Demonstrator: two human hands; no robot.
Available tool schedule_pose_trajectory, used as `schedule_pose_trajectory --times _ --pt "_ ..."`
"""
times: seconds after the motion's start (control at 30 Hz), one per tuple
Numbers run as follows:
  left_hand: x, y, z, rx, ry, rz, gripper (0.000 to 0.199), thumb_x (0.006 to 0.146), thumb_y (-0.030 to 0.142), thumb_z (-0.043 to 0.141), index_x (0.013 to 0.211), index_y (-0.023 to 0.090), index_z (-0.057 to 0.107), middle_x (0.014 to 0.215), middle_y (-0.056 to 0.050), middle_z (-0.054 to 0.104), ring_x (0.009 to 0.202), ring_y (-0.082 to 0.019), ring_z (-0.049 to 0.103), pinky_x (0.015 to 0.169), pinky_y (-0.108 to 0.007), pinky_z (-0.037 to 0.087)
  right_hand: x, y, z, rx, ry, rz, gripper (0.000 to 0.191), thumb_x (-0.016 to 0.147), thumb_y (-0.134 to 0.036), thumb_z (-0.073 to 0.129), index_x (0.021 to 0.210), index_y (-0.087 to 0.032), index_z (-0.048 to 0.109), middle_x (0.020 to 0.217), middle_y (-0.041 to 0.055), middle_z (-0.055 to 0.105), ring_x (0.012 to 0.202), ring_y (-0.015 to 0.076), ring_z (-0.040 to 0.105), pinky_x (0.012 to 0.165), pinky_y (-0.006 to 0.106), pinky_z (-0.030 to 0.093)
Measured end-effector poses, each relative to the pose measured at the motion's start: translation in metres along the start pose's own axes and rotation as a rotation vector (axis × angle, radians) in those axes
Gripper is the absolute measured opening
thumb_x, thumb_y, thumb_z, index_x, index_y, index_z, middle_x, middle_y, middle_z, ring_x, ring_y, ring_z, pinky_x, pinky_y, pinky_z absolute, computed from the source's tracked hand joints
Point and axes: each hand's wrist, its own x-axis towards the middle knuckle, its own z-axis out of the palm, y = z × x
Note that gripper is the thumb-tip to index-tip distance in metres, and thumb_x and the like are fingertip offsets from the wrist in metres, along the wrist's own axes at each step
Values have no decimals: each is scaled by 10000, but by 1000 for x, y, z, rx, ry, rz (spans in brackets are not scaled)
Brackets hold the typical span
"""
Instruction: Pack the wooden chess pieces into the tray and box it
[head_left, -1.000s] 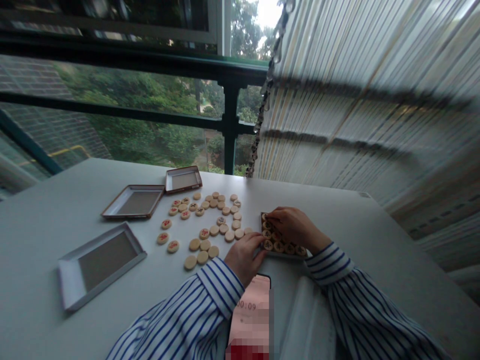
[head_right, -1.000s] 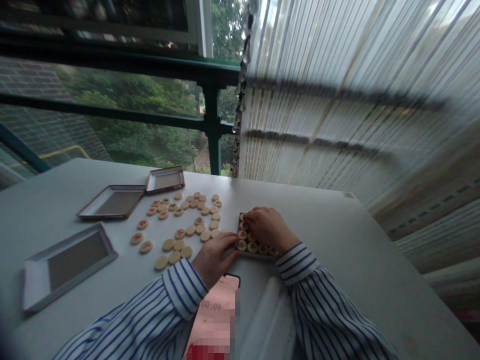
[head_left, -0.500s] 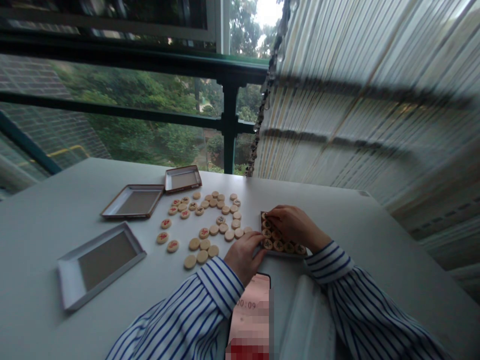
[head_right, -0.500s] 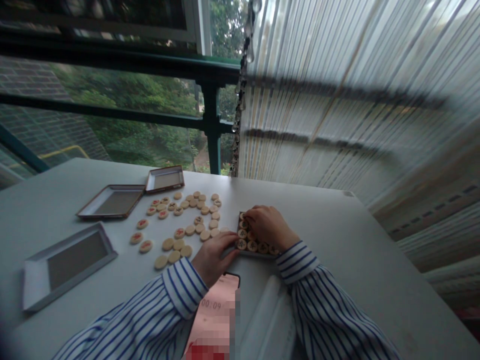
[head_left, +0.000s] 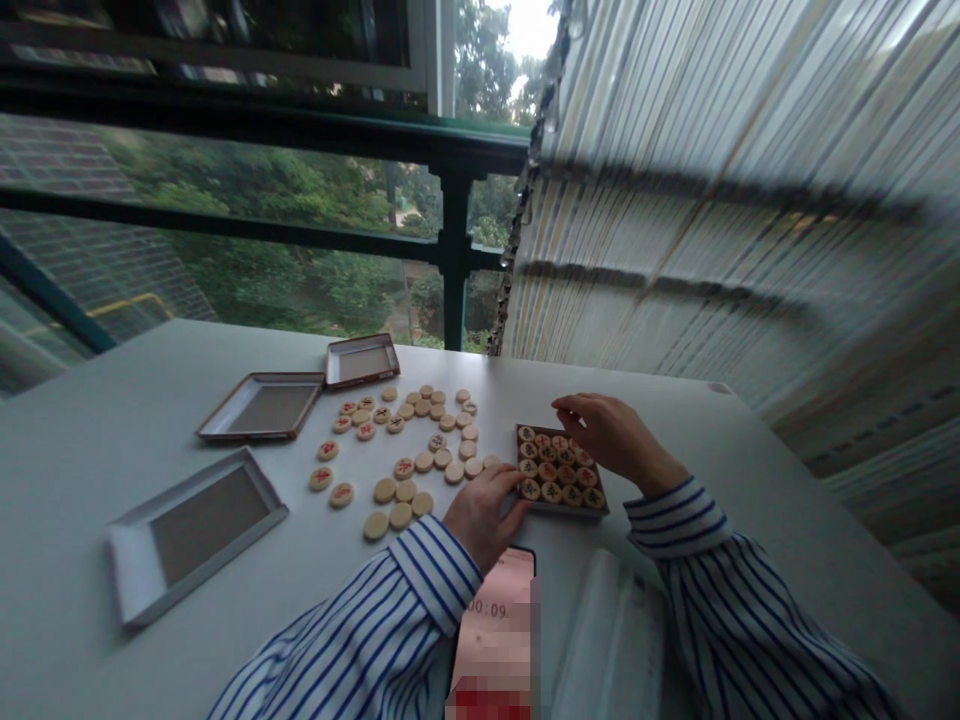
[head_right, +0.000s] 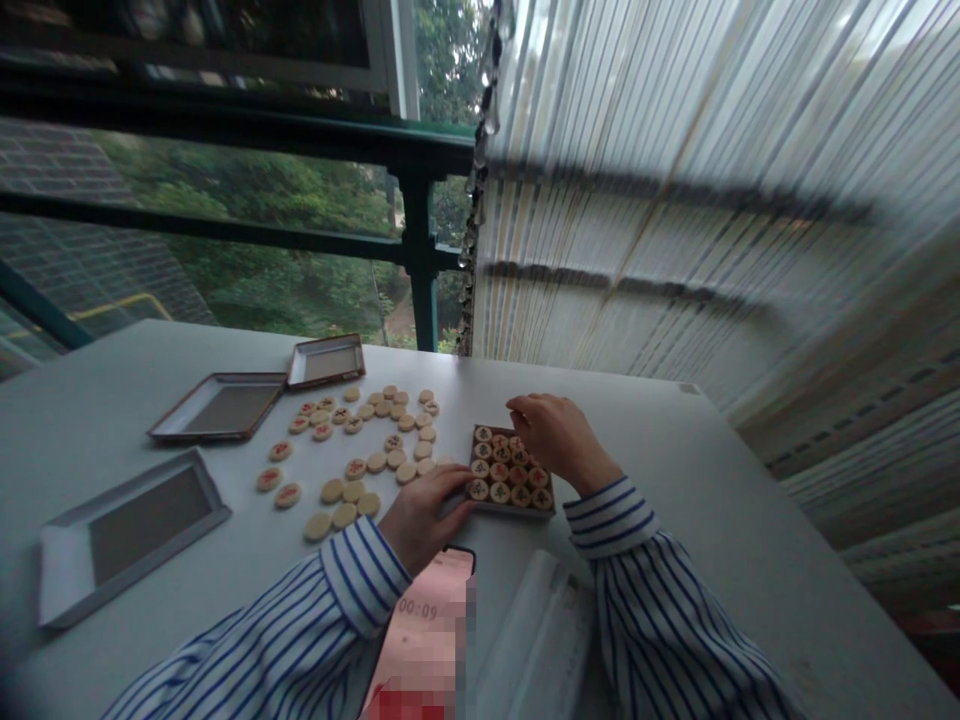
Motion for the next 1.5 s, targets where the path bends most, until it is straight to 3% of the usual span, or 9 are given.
schedule_pose_trajectory --times 0.67,0.8,0.97,1.1,1.3,1.5 --pt "-1 12 -11 55 152 103 168 752 150 514 905 130 580 881 -84 617 822 -158 575 745 -291 495 -2 -10 -5 -19 43 -30 254 834 -240 391 960 -204 609 848 37 660 780 152 586 697 255 388" --pt "2 11 -19 77 165 80 162 744 161 529 896 136 580 857 -74 624 735 -145 579 684 -286 504 -2 -14 -8 4 62 -50 249 831 -232 401 963 -201 609 848 38 661 783 149 587 715 259 391" --pt "8 6 -42 142 187 64 180 741 194 542 910 150 582 896 -75 628 818 -167 586 735 -313 499 -3 -19 -8 33 86 -64 237 830 -252 416 952 -210 615 840 43 661 787 150 587 724 263 399" --pt "13 -11 -72 225 223 44 175 747 196 528 908 156 584 904 -74 636 842 -173 595 762 -324 496 -2 -25 -4 58 85 -96 238 833 -263 416 940 -207 621 827 48 661 770 145 589 715 257 408" --pt "4 -57 -117 478 286 -33 240 743 260 530 951 153 581 956 -89 637 921 -213 579 831 -383 462 5 -34 1 69 46 -131 253 837 -285 408 956 -202 616 848 54 657 773 150 585 711 262 408" --pt "-11 -90 -135 615 258 -172 317 736 293 520 1017 152 562 1039 -102 603 970 -232 546 856 -386 438 25 -52 -6 23 -34 -192 256 842 -277 400 964 -201 613 875 62 649 834 162 570 755 277 387"
